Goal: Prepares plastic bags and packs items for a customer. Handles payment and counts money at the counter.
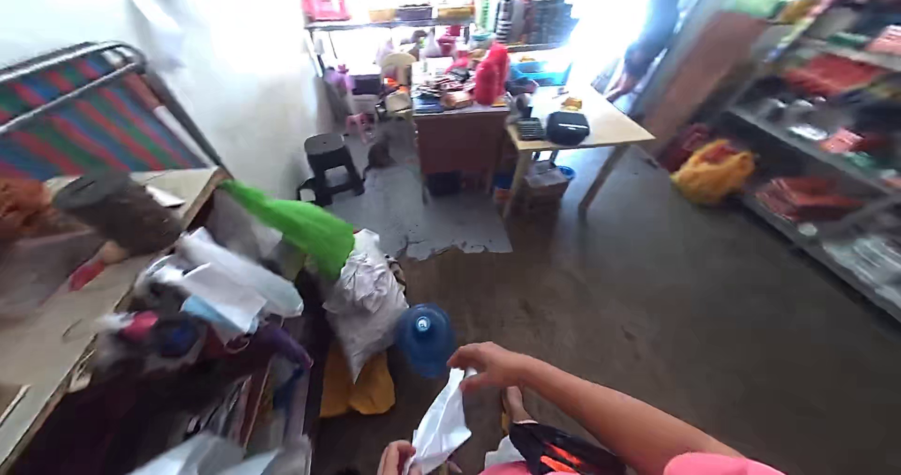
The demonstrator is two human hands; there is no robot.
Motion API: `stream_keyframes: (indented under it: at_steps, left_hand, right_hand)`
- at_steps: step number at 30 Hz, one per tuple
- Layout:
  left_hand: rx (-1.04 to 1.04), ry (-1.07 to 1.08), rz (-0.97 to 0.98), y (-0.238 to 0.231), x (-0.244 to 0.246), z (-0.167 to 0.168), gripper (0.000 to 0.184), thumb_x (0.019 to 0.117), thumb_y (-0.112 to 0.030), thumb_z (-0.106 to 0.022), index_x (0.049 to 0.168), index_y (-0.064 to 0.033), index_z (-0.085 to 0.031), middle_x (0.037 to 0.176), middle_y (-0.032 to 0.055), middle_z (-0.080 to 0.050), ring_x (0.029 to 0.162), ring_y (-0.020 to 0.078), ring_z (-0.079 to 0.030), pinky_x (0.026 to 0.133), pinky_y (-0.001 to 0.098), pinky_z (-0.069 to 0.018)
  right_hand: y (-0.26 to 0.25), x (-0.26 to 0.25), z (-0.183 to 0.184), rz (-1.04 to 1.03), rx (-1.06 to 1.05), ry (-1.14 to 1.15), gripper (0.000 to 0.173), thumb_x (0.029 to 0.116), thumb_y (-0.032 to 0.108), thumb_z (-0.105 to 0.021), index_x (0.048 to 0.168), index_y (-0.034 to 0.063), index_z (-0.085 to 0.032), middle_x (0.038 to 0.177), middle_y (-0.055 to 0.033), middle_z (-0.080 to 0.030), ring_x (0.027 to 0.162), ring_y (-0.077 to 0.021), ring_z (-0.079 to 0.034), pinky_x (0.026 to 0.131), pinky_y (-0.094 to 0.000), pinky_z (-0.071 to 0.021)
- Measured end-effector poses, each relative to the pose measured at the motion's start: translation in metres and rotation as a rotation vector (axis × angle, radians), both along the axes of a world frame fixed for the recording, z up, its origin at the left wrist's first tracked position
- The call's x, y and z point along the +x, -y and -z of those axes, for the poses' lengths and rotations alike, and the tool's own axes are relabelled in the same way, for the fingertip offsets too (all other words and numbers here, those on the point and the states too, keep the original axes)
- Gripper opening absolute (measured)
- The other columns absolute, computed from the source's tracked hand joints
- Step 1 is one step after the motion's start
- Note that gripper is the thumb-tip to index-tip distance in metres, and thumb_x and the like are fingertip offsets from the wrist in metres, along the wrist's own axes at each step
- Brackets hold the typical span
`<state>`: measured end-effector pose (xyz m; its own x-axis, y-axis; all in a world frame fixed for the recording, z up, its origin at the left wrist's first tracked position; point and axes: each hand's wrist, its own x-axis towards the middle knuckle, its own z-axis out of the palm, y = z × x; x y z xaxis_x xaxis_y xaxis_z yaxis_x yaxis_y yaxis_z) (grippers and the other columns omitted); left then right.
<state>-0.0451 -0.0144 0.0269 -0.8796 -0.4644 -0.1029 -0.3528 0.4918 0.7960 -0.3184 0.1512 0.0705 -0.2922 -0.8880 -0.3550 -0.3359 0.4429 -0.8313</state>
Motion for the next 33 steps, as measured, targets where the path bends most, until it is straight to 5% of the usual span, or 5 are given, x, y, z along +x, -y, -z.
stream_keyframes:
  at_steps: [7, 14, 21, 26, 33]
  left_hand:
    - [0.059, -0.312, 0.250, -0.042, -0.116, -0.040, 0.024, 0.1011, -0.004, -0.051, 0.112, 0.0066, -0.069, 0.108, 0.0190, -0.072, 0.101, 0.0218, -0.071, 0.094, 0.0371, -0.0570]
    - [0.178, -0.491, 0.108, -0.092, -0.219, -0.060, 0.021, 0.1033, -0.004, -0.053, 0.115, 0.0100, -0.063, 0.100, 0.0111, -0.073, 0.092, 0.0033, -0.070, 0.088, 0.0217, -0.0574]
    - [0.247, -0.528, 0.046, -0.091, -0.322, -0.079, 0.018, 0.1023, -0.005, -0.057, 0.112, 0.0071, -0.064, 0.089, -0.0004, -0.072, 0.081, -0.0039, -0.067, 0.079, 0.0178, -0.0583]
    - [0.264, -0.569, -0.003, -0.108, -0.390, -0.092, 0.017, 0.1037, -0.007, -0.055, 0.113, 0.0043, -0.063, 0.087, -0.0041, -0.071, 0.079, -0.0037, -0.067, 0.076, 0.0172, -0.0589]
    - [0.410, -0.628, 0.084, -0.164, -0.476, -0.095, 0.019, 0.1062, -0.010, -0.051, 0.117, 0.0008, -0.062, 0.087, -0.0037, -0.073, 0.077, 0.0013, -0.070, 0.071, 0.0202, -0.0615]
  right_hand:
    - [-0.016, 0.001, -0.040, -0.078, -0.312, -0.036, 0.055, 0.0854, 0.014, -0.082, 0.134, -0.0002, -0.061, 0.126, -0.0206, -0.067, 0.124, -0.0364, -0.059, 0.118, -0.0602, -0.0301]
    - [-0.083, -0.073, -0.045, 0.087, -0.268, -0.050, 0.032, 0.0940, 0.023, -0.075, 0.104, -0.0053, -0.065, 0.087, -0.0200, -0.067, 0.082, -0.0299, -0.067, 0.077, -0.0507, -0.0531]
    - [-0.171, -0.191, -0.048, 0.105, -0.019, 0.015, 0.033, 0.0930, 0.026, -0.076, 0.096, -0.0055, -0.069, 0.087, -0.0189, -0.069, 0.084, -0.0296, -0.067, 0.081, -0.0540, -0.0521]
    - [-0.262, -0.243, -0.042, 0.634, -0.619, 0.499, 0.015, 0.0925, 0.029, -0.072, 0.088, 0.0142, -0.075, 0.078, 0.0043, -0.072, 0.073, -0.0037, -0.067, 0.072, -0.0252, -0.0575]
    - [-0.284, -0.249, -0.039, 0.924, -0.919, 1.068, 0.104, 0.0770, 0.090, -0.050, 0.139, 0.0077, -0.059, 0.131, -0.0151, -0.068, 0.121, -0.0296, -0.067, 0.106, -0.0468, -0.0531]
